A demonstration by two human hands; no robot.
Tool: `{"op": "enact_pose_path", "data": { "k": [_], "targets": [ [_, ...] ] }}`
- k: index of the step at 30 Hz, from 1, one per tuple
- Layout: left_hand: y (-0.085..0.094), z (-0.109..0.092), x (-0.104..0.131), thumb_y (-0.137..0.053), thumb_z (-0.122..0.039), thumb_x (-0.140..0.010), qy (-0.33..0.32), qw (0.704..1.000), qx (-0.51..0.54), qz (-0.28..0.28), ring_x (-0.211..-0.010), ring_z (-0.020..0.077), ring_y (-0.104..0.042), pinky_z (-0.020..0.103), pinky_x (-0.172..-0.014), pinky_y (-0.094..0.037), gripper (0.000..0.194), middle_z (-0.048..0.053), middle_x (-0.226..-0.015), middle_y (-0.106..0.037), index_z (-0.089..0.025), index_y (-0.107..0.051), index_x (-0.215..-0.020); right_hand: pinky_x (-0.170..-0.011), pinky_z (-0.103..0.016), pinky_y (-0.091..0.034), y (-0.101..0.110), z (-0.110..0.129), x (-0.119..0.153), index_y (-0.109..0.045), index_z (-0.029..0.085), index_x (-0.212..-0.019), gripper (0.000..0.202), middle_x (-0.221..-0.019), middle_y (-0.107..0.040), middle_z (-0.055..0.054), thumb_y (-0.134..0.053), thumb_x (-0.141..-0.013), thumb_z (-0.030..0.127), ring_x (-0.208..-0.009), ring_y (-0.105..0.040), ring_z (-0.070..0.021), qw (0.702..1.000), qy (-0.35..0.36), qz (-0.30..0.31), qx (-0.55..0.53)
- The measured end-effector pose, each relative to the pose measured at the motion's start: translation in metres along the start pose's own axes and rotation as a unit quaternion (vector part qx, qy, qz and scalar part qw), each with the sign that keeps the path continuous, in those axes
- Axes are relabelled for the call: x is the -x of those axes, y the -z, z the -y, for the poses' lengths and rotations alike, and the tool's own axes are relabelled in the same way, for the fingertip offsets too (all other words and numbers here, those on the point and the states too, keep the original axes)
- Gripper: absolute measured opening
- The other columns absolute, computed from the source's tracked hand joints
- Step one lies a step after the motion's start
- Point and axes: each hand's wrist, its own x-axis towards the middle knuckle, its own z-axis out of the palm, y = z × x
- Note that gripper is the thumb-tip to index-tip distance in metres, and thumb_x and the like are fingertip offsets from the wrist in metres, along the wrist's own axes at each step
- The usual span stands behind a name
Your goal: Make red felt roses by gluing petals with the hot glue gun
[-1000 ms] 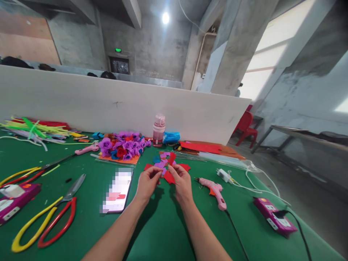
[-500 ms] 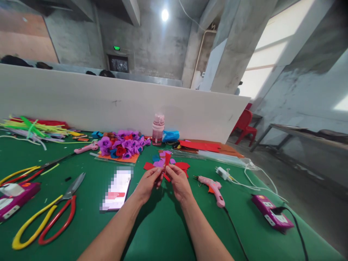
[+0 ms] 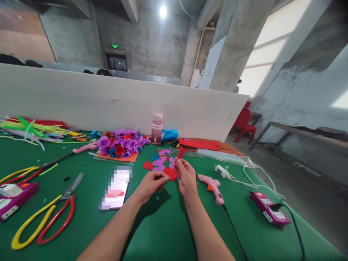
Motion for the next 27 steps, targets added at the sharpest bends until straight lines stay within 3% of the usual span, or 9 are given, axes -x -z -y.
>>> {"op": "enact_pose_path", "data": {
  "k": [4, 8, 13, 17, 20, 24, 27],
  "targets": [
    [0.004, 0.004, -0.001, -0.069, -0.039, -0.062, 0.020, 0.998, -0.049, 0.031, -0.040, 0.0062, -0.043, 0.018, -0.038, -0.031, 0.028, -0.002, -0.052, -0.052, -0.012, -0.064, -0.066, -0.071, -0.027, -0.048, 0.009, 0.010, -0.008, -0.062, 0.019, -0.073, 0.025, -0.078, -0.066, 0.000, -0.077, -0.057, 0.032, -0.068, -0.059, -0.0102, 0.996, 0.054, -0.052, -0.056],
    [0.007, 0.002, -0.002, -0.069, -0.039, -0.062, 0.034, 0.996, -0.084, -0.003, -0.033, 0.0046, -0.038, 0.017, -0.033, -0.025, 0.027, -0.004, -0.043, -0.048, -0.013, -0.063, -0.061, -0.076, -0.027, -0.047, 0.017, 0.015, -0.014, -0.062, 0.020, -0.072, 0.022, -0.077, -0.065, 0.002, -0.077, -0.059, 0.031, -0.071, -0.059, -0.0091, 0.991, 0.070, -0.070, -0.091],
    [0.009, -0.005, 0.000, -0.070, -0.041, -0.062, 0.031, 0.995, -0.048, -0.078, -0.027, 0.0039, -0.032, 0.017, -0.029, -0.021, 0.029, -0.007, -0.036, -0.041, -0.014, -0.060, -0.059, -0.071, -0.025, -0.047, 0.014, 0.010, -0.012, -0.064, 0.019, -0.071, 0.023, -0.076, -0.066, 0.003, -0.078, -0.058, 0.031, -0.067, -0.058, -0.0082, 0.997, 0.009, -0.026, -0.070],
    [0.012, -0.008, -0.001, -0.065, -0.044, -0.069, 0.024, 0.992, 0.113, -0.044, -0.033, 0.0058, -0.043, 0.021, -0.041, -0.042, 0.032, -0.004, -0.048, -0.054, -0.014, -0.062, -0.081, -0.066, -0.025, -0.047, 0.006, 0.004, -0.004, -0.065, 0.018, -0.071, 0.024, -0.073, -0.067, 0.001, -0.078, -0.056, 0.033, -0.062, -0.057, -0.0092, 0.999, -0.039, 0.028, -0.010],
    [0.016, -0.008, -0.002, -0.062, -0.043, -0.072, 0.014, 0.982, 0.182, -0.041, -0.047, 0.0107, -0.057, 0.026, -0.053, -0.048, 0.035, 0.003, -0.065, -0.064, -0.014, -0.059, -0.090, -0.069, -0.025, -0.047, 0.003, 0.002, 0.000, -0.066, 0.018, -0.072, 0.022, -0.073, -0.067, 0.001, -0.076, -0.059, 0.033, -0.065, -0.059, -0.0102, 0.996, -0.052, 0.064, 0.019],
    [0.017, -0.006, -0.003, -0.071, -0.032, -0.066, -0.011, 0.983, 0.170, -0.062, -0.064, 0.0106, -0.060, 0.024, -0.062, -0.047, 0.032, 0.003, -0.076, -0.063, -0.015, -0.061, -0.090, -0.070, -0.025, -0.046, 0.003, 0.002, 0.001, -0.066, 0.018, -0.072, 0.019, -0.074, -0.067, 0.001, -0.074, -0.062, 0.033, -0.065, -0.059, -0.0096, 0.996, -0.049, 0.076, 0.025],
    [0.016, -0.002, -0.004, -0.079, -0.019, -0.053, -0.026, 0.988, 0.121, -0.090, -0.059, 0.0071, -0.055, 0.020, -0.058, -0.044, 0.033, -0.002, -0.067, -0.060, -0.014, -0.065, -0.082, -0.067, -0.023, -0.046, 0.005, 0.003, -0.001, -0.067, 0.018, -0.072, 0.021, -0.074, -0.067, 0.002, -0.077, -0.059, 0.032, -0.062, -0.057, -0.0085, 0.997, -0.052, 0.054, 0.010]
  ]
}}
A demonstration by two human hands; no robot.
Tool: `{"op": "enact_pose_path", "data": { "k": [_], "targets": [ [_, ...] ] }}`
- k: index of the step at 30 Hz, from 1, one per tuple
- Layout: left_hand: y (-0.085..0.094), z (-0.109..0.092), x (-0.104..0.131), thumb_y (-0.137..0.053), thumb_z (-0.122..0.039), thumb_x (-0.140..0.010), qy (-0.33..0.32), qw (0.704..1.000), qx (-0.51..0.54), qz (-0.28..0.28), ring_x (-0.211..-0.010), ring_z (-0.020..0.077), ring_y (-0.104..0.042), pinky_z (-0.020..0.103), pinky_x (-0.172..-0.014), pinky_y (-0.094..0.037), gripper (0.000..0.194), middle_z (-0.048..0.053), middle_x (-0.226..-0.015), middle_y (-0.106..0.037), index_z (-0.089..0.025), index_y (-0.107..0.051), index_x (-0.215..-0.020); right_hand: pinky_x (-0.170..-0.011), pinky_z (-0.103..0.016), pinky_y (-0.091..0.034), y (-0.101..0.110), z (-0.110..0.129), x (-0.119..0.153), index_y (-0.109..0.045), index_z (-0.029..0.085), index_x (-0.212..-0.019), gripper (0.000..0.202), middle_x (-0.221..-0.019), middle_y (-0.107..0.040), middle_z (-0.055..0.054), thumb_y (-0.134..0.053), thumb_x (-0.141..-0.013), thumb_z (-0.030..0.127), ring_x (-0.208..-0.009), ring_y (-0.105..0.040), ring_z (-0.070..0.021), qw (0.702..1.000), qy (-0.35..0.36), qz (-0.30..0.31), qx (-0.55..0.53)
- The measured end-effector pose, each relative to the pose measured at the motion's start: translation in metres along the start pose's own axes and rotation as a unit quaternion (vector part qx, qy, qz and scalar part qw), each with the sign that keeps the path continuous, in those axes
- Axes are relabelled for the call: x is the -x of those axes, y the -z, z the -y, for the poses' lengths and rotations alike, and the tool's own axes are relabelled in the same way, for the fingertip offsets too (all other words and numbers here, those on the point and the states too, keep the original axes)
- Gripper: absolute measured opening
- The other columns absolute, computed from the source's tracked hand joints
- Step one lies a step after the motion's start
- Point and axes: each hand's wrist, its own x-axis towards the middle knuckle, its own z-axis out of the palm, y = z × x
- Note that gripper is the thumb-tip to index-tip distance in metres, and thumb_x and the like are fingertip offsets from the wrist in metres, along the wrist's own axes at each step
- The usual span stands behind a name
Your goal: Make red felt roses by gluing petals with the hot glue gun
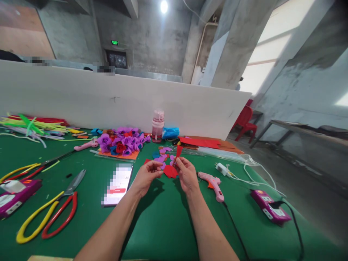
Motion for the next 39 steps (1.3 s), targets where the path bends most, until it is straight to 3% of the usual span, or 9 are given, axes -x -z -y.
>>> {"op": "enact_pose_path", "data": {
  "k": [7, 14, 19, 22, 24, 26, 29, 34, 39],
  "targets": [
    [0.002, 0.005, -0.003, -0.079, -0.027, -0.053, 0.039, 0.998, 0.031, -0.038, -0.059, 0.0125, -0.061, 0.029, -0.068, -0.049, 0.025, 0.001, -0.063, -0.064, -0.012, -0.066, -0.068, -0.067, -0.024, -0.047, 0.001, 0.002, 0.000, -0.067, 0.018, -0.070, 0.023, -0.072, -0.067, 0.002, -0.079, -0.056, 0.032, -0.061, -0.056, -0.0087, 0.999, -0.008, -0.004, -0.035],
    [0.001, 0.003, -0.001, -0.076, -0.027, -0.059, 0.036, 0.998, 0.052, -0.004, -0.066, 0.0120, -0.062, 0.027, -0.070, -0.049, 0.038, 0.003, -0.075, -0.066, -0.015, -0.065, -0.093, -0.068, -0.023, -0.047, 0.001, 0.001, 0.000, -0.067, 0.018, -0.070, 0.023, -0.074, -0.067, 0.002, -0.079, -0.055, 0.031, -0.062, -0.056, -0.0074, 0.999, -0.019, -0.001, -0.043],
    [-0.003, -0.002, 0.002, -0.073, -0.033, -0.058, -0.020, 0.983, -0.174, -0.050, -0.042, 0.0071, -0.048, 0.020, -0.044, -0.037, 0.022, -0.004, -0.054, -0.057, -0.014, -0.062, -0.064, -0.067, -0.022, -0.047, 0.001, 0.002, 0.000, -0.068, 0.017, -0.070, 0.023, -0.072, -0.066, 0.002, -0.079, -0.055, 0.031, -0.061, -0.056, -0.0075, 0.999, -0.012, 0.000, -0.040],
    [-0.003, -0.004, 0.002, -0.068, -0.036, -0.063, -0.082, 0.945, -0.310, -0.062, -0.045, 0.0095, -0.047, 0.021, -0.047, -0.035, 0.028, -0.004, -0.042, -0.049, -0.016, -0.057, -0.047, -0.067, -0.023, -0.047, 0.001, 0.001, -0.001, -0.067, 0.018, -0.070, 0.023, -0.071, -0.066, 0.002, -0.079, -0.056, 0.032, -0.061, -0.056, -0.0080, 0.999, -0.012, 0.000, -0.036],
    [-0.002, -0.004, 0.000, -0.070, -0.030, -0.061, -0.111, 0.933, -0.341, -0.036, -0.056, 0.0127, -0.054, 0.022, -0.055, -0.039, 0.017, -0.002, -0.051, -0.058, -0.017, -0.063, -0.053, -0.066, -0.023, -0.046, 0.002, 0.000, -0.002, -0.067, 0.018, -0.070, 0.023, -0.069, -0.065, 0.002, -0.078, -0.057, 0.033, -0.061, -0.056, -0.0086, 1.000, -0.009, -0.001, -0.023],
    [0.000, -0.004, -0.001, -0.071, -0.024, -0.057, -0.114, 0.935, -0.334, -0.020, -0.066, 0.0154, -0.058, 0.024, -0.062, -0.042, 0.010, 0.000, -0.066, -0.066, -0.020, -0.069, -0.066, -0.067, -0.023, -0.046, 0.002, -0.003, -0.002, -0.066, 0.018, -0.071, 0.022, -0.069, -0.065, 0.002, -0.077, -0.058, 0.032, -0.062, -0.056, -0.0089, 1.000, 0.001, -0.005, -0.003],
    [0.001, -0.004, -0.001, -0.068, -0.028, -0.062, -0.083, 0.954, -0.284, -0.037, -0.061, 0.0155, -0.058, 0.026, -0.060, -0.043, 0.012, 0.002, -0.065, -0.067, -0.019, -0.070, -0.069, -0.070, -0.024, -0.044, 0.000, -0.007, 0.000, -0.065, 0.018, -0.073, 0.021, -0.071, -0.065, 0.003, -0.076, -0.059, 0.030, -0.066, -0.057, -0.0097, 0.999, 0.023, -0.007, 0.044],
    [-0.006, -0.009, 0.005, -0.069, -0.026, -0.064, -0.063, 0.988, -0.141, 0.029, -0.060, 0.0102, -0.054, 0.022, -0.053, -0.039, 0.032, 0.005, -0.086, -0.068, -0.017, -0.066, -0.094, -0.076, -0.029, -0.045, -0.008, -0.011, 0.009, -0.064, 0.019, -0.077, 0.020, -0.078, -0.064, 0.000, -0.072, -0.064, 0.031, -0.077, -0.058, -0.0145, 0.985, 0.063, 0.057, 0.150],
    [-0.012, -0.013, 0.010, -0.071, -0.020, -0.062, -0.069, 0.996, -0.041, 0.042, -0.058, 0.0089, -0.054, 0.020, -0.053, -0.041, 0.027, 0.001, -0.075, -0.066, -0.016, -0.061, -0.088, -0.081, -0.031, -0.043, -0.009, -0.015, 0.011, -0.063, 0.021, -0.075, 0.013, -0.085, -0.061, -0.002, -0.070, -0.068, 0.029, -0.085, -0.056, -0.0165, 0.963, 0.150, 0.103, 0.199]
  ]
}}
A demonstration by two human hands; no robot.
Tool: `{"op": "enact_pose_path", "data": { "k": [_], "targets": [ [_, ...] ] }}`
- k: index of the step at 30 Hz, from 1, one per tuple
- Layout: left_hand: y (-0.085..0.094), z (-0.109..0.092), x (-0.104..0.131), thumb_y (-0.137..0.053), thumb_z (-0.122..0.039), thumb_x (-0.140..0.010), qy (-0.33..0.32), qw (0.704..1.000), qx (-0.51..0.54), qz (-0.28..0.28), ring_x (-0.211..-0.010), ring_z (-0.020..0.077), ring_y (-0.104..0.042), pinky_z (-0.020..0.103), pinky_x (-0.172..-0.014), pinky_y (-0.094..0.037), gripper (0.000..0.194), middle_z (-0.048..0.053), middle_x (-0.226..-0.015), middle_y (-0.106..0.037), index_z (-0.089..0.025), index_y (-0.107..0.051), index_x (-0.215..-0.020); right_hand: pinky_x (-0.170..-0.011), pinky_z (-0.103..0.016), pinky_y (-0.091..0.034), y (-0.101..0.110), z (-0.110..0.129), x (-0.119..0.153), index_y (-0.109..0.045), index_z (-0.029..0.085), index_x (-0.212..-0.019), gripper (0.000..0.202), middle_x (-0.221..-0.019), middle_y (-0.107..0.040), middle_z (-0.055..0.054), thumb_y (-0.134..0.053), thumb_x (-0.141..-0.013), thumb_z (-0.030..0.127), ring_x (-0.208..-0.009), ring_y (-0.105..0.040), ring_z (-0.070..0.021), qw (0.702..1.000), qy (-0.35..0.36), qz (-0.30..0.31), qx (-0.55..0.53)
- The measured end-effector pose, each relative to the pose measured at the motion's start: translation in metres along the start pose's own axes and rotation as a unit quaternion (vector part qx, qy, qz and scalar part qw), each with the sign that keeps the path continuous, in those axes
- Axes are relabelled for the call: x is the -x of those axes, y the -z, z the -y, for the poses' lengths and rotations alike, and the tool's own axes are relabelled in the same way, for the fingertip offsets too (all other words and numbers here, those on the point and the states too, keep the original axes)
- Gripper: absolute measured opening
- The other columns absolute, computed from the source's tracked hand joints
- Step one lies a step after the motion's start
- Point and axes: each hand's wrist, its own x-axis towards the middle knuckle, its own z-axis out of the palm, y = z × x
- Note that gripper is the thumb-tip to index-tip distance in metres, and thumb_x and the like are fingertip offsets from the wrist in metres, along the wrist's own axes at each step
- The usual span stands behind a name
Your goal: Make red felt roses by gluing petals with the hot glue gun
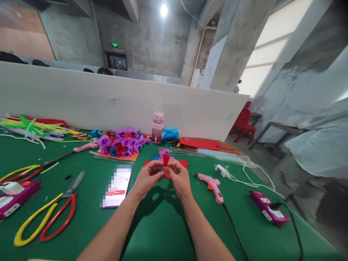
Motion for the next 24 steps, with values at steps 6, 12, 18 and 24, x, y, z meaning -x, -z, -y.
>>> {"op": "enact_pose_path", "data": {
  "k": [6, 12, 18, 24],
  "targets": [
    [-0.0002, 0.0010, 0.0001, -0.073, -0.020, -0.062, -0.024, 1.000, 0.006, -0.009, -0.064, 0.0111, -0.058, 0.023, -0.064, -0.046, 0.019, -0.001, -0.068, -0.064, -0.015, -0.061, -0.076, -0.085, -0.033, -0.042, -0.0008, 0.0049, 0.0010, -0.065, 0.023, -0.076, 0.007, -0.089, -0.060, -0.002, -0.069, -0.070, 0.024, -0.090, -0.055, -0.0168, 0.998, 0.053, 0.036, -0.011],
    [0.0007, 0.0032, 0.0001, -0.071, -0.026, -0.064, -0.032, 0.999, -0.018, -0.016, -0.054, 0.0104, -0.055, 0.023, -0.057, -0.044, 0.016, -0.001, -0.056, -0.060, -0.014, -0.061, -0.065, -0.086, -0.034, -0.043, -0.0023, 0.0080, 0.0024, -0.065, 0.022, -0.076, 0.010, -0.092, -0.061, -0.003, -0.070, -0.069, 0.028, -0.092, -0.056, -0.0185, 0.998, 0.039, 0.058, -0.003],
    [0.0012, 0.0068, -0.0005, -0.072, -0.028, -0.063, -0.003, 1.000, 0.005, -0.024, -0.046, 0.0094, -0.051, 0.021, -0.047, -0.040, 0.020, -0.003, -0.049, -0.057, -0.014, -0.057, -0.061, -0.084, -0.032, -0.044, -0.0006, 0.0036, 0.0017, -0.060, 0.023, -0.094, 0.029, -0.092, -0.062, -0.002, -0.071, -0.068, 0.029, -0.089, -0.057, -0.0174, 0.997, -0.011, 0.076, -0.005],
    [0.0006, 0.0082, -0.0006, -0.074, -0.032, -0.060, 0.027, 0.999, 0.026, -0.032, -0.045, 0.0089, -0.050, 0.020, -0.043, -0.040, 0.025, -0.004, -0.048, -0.054, -0.014, -0.057, -0.064, -0.079, -0.030, -0.046, 0.0005, 0.0012, 0.0016, -0.064, 0.021, -0.078, 0.015, -0.088, -0.061, -0.003, -0.067, -0.071, 0.033, -0.087, -0.057, -0.0176, 0.997, -0.013, 0.069, 0.011]
  ]
}}
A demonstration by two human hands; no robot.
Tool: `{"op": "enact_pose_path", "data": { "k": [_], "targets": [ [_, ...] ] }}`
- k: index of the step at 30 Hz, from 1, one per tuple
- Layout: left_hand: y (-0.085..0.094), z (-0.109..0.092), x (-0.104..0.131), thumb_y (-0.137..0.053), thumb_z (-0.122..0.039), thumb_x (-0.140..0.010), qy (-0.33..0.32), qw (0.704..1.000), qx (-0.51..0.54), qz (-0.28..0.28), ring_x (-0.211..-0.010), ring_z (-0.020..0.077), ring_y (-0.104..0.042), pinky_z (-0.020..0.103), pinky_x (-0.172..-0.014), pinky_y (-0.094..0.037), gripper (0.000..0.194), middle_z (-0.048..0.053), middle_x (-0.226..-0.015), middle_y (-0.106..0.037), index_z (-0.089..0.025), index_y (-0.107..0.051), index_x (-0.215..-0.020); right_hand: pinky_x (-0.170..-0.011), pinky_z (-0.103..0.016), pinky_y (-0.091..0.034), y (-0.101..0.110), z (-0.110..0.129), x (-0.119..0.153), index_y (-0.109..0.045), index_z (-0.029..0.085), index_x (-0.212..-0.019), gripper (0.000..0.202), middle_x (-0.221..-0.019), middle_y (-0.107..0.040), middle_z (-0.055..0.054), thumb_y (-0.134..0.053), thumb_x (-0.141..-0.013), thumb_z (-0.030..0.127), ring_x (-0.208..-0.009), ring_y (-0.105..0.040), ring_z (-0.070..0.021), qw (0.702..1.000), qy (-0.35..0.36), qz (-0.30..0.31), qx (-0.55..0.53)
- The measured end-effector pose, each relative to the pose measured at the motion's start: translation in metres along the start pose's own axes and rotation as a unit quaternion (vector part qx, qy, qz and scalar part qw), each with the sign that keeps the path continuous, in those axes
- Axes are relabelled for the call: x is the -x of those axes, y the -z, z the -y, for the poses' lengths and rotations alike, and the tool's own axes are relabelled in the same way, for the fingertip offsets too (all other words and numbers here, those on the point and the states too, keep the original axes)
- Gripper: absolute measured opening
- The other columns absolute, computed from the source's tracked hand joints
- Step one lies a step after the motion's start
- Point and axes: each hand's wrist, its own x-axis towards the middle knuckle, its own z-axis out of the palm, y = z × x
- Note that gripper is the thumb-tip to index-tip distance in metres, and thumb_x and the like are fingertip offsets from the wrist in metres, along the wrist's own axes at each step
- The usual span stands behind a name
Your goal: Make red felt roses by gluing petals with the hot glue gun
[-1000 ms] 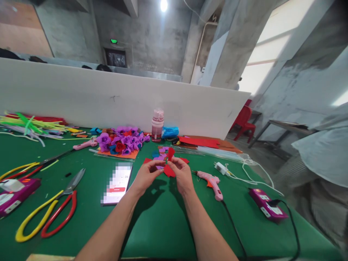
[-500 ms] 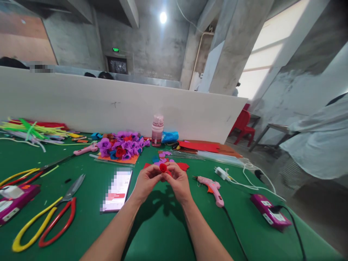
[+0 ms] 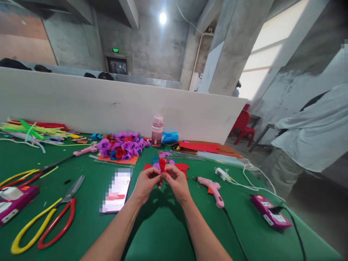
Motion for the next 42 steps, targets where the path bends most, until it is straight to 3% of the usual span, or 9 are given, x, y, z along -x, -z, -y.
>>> {"op": "enact_pose_path", "data": {
  "k": [7, 13, 18, 27, 30, 32, 35, 38, 42],
  "targets": [
    [0.001, -0.003, 0.001, -0.076, -0.028, -0.058, 0.017, 0.997, 0.072, -0.015, -0.048, 0.0077, -0.052, 0.018, -0.042, -0.039, 0.025, -0.003, -0.056, -0.057, -0.014, -0.056, -0.064, -0.081, -0.030, -0.046, -0.001, 0.008, 0.000, -0.065, 0.023, -0.094, 0.022, -0.092, -0.066, -0.002, -0.061, -0.076, 0.037, -0.088, -0.060, -0.0172, 0.999, -0.044, 0.002, -0.016],
    [0.007, -0.004, -0.005, -0.076, -0.022, -0.058, 0.003, 0.988, 0.144, -0.058, -0.046, 0.0053, -0.050, 0.016, -0.044, -0.038, 0.024, -0.004, -0.055, -0.057, -0.015, -0.055, -0.066, -0.072, -0.028, -0.046, 0.003, 0.009, 0.000, -0.068, 0.020, -0.082, 0.019, -0.078, -0.068, 0.000, -0.064, -0.073, 0.036, -0.074, -0.061, -0.0151, 0.988, -0.093, 0.095, 0.082],
    [0.010, -0.003, -0.008, -0.075, -0.021, -0.059, 0.003, 0.986, 0.155, -0.054, -0.047, 0.0052, -0.051, 0.017, -0.047, -0.040, 0.022, -0.004, -0.058, -0.060, -0.015, -0.056, -0.069, -0.063, -0.025, -0.043, 0.000, 0.001, 0.001, -0.068, 0.017, -0.070, 0.015, -0.067, -0.066, 0.000, -0.067, -0.070, 0.032, -0.063, -0.057, -0.0128, 0.989, -0.093, 0.065, 0.094],
    [0.013, -0.001, -0.008, -0.074, -0.024, -0.061, -0.009, 0.994, 0.094, -0.059, -0.049, 0.0068, -0.053, 0.018, -0.047, -0.039, 0.020, -0.001, -0.060, -0.062, -0.013, -0.060, -0.069, -0.058, -0.024, -0.041, 0.001, -0.009, 0.001, -0.068, 0.017, -0.068, 0.019, -0.062, -0.065, 0.001, -0.068, -0.069, 0.036, -0.058, -0.055, -0.0118, 0.989, -0.110, 0.065, 0.074],
    [0.013, -0.002, -0.008, -0.074, -0.025, -0.061, -0.021, 0.993, 0.093, -0.064, -0.049, 0.0068, -0.052, 0.019, -0.047, -0.040, 0.020, -0.002, -0.059, -0.061, -0.014, -0.059, -0.068, -0.063, -0.026, -0.044, -0.001, -0.004, 0.000, -0.069, 0.018, -0.076, 0.021, -0.070, -0.068, -0.001, -0.067, -0.069, 0.038, -0.065, -0.059, -0.0136, 0.988, -0.114, 0.081, 0.066],
    [0.012, -0.004, -0.008, -0.074, -0.025, -0.061, -0.027, 0.993, 0.092, -0.069, -0.049, 0.0068, -0.052, 0.019, -0.047, -0.040, 0.021, -0.002, -0.059, -0.060, -0.014, -0.058, -0.068, -0.066, -0.027, -0.046, 0.002, 0.003, 0.002, -0.068, 0.019, -0.086, 0.027, -0.078, -0.069, -0.002, -0.068, -0.067, 0.038, -0.070, -0.061, -0.0152, 0.988, -0.109, 0.060, 0.086],
    [0.010, -0.006, -0.006, -0.074, -0.026, -0.060, -0.021, 0.994, 0.084, -0.066, -0.048, 0.0064, -0.052, 0.019, -0.046, -0.039, 0.021, -0.002, -0.059, -0.060, -0.014, -0.058, -0.068, -0.062, -0.027, -0.046, 0.024, 0.015, 0.011, -0.067, 0.018, -0.080, 0.025, -0.072, -0.067, -0.002, -0.068, -0.066, 0.039, -0.065, -0.059, -0.0153, 0.982, -0.084, -0.025, 0.169],
    [0.008, -0.007, -0.005, -0.074, -0.025, -0.060, -0.018, 0.994, 0.091, -0.058, -0.048, 0.0064, -0.052, 0.018, -0.044, -0.038, 0.021, -0.003, -0.059, -0.059, -0.014, -0.057, -0.068, -0.060, -0.028, -0.044, 0.066, 0.021, 0.026, -0.067, 0.017, -0.068, 0.023, -0.066, -0.067, -0.003, -0.066, -0.067, 0.040, -0.062, -0.059, -0.0165, 0.959, -0.091, -0.080, 0.257],
    [0.007, -0.006, -0.005, -0.074, -0.024, -0.062, -0.024, 0.994, 0.098, -0.042, -0.047, 0.0066, -0.052, 0.018, -0.042, -0.038, 0.021, -0.002, -0.060, -0.059, -0.014, -0.056, -0.068, -0.061, -0.029, -0.045, 0.120, 0.023, 0.036, -0.069, 0.016, -0.082, 0.029, -0.068, -0.069, -0.005, -0.060, -0.072, 0.041, -0.063, -0.061, -0.0183, 0.934, -0.125, -0.134, 0.307]
  ]
}}
